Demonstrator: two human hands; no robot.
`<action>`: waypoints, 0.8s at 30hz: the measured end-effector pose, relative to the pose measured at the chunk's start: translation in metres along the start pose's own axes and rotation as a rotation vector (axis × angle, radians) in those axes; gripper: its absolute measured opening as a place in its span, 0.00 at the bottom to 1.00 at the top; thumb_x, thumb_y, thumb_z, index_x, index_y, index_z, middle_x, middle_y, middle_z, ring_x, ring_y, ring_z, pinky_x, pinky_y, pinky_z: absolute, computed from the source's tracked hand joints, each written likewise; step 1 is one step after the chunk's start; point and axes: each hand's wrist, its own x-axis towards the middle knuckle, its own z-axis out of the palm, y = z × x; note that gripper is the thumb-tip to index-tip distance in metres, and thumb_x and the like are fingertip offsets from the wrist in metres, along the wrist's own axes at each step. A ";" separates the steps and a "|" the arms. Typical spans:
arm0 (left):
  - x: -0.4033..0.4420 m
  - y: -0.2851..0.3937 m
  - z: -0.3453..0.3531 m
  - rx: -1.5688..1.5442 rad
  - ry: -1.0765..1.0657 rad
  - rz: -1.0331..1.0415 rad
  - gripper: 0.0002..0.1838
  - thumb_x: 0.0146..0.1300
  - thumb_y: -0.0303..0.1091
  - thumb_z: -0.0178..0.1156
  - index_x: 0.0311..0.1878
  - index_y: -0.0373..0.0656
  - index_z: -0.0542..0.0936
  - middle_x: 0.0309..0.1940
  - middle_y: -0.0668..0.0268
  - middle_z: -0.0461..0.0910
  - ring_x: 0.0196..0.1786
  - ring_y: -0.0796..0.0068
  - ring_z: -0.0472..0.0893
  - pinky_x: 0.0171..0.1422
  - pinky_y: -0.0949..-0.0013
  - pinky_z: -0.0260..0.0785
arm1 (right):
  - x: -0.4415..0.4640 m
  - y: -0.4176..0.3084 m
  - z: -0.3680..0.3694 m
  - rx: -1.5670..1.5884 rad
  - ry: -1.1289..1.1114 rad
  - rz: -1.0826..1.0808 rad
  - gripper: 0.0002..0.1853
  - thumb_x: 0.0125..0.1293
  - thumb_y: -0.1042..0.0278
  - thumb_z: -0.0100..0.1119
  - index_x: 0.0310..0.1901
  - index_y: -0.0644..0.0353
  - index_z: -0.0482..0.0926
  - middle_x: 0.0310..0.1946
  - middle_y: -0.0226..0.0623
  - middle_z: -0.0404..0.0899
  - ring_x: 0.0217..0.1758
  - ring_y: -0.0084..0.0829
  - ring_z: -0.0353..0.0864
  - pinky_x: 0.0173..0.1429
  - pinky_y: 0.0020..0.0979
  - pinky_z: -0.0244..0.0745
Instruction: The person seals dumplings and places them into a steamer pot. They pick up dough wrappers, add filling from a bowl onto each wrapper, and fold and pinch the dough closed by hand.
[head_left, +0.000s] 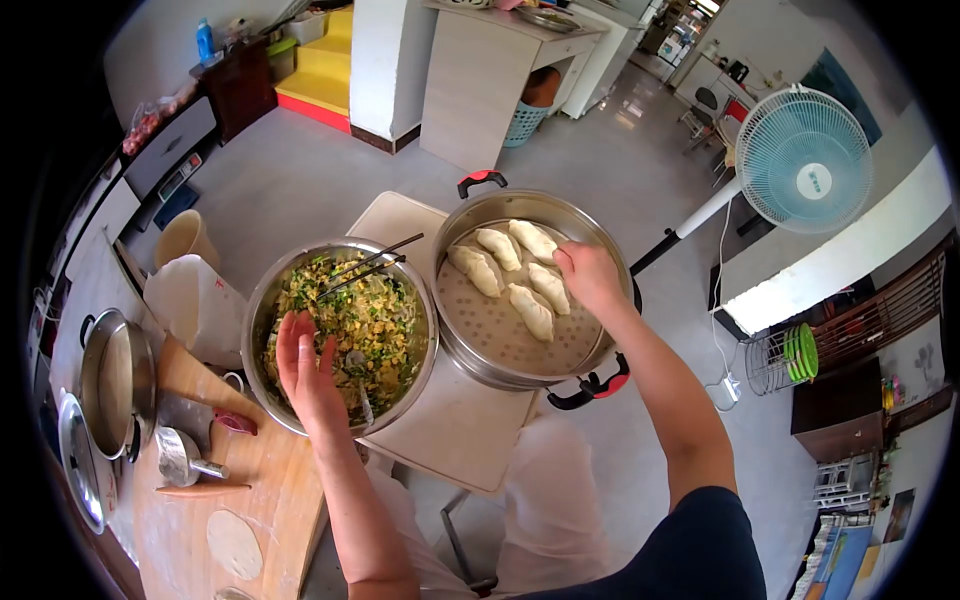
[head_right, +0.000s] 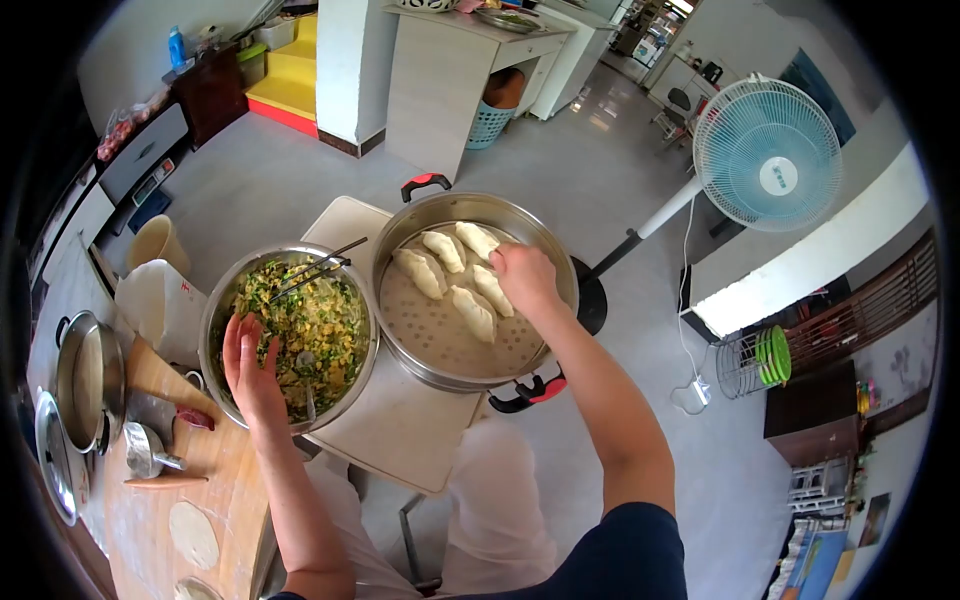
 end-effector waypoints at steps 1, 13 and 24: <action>0.001 0.001 -0.002 -0.012 -0.002 0.018 0.23 0.76 0.36 0.54 0.71 0.45 0.68 0.67 0.62 0.73 0.70 0.69 0.69 0.71 0.57 0.66 | -0.001 0.001 -0.009 -0.021 -0.058 0.058 0.15 0.66 0.55 0.61 0.40 0.59 0.86 0.35 0.48 0.85 0.38 0.50 0.85 0.43 0.47 0.80; -0.026 0.124 -0.087 0.139 0.160 0.302 0.20 0.73 0.29 0.55 0.66 0.39 0.73 0.59 0.60 0.79 0.63 0.69 0.76 0.65 0.60 0.73 | -0.041 -0.014 0.044 -0.199 -0.300 -0.007 0.24 0.57 0.55 0.72 0.49 0.64 0.79 0.43 0.53 0.83 0.46 0.52 0.84 0.51 0.47 0.80; -0.126 0.267 -0.353 0.667 0.604 0.438 0.18 0.71 0.29 0.59 0.63 0.40 0.77 0.54 0.63 0.81 0.59 0.72 0.79 0.63 0.66 0.73 | -0.027 0.009 0.079 -0.033 -0.285 -0.147 0.23 0.55 0.73 0.71 0.52 0.70 0.78 0.45 0.62 0.81 0.53 0.62 0.79 0.56 0.49 0.74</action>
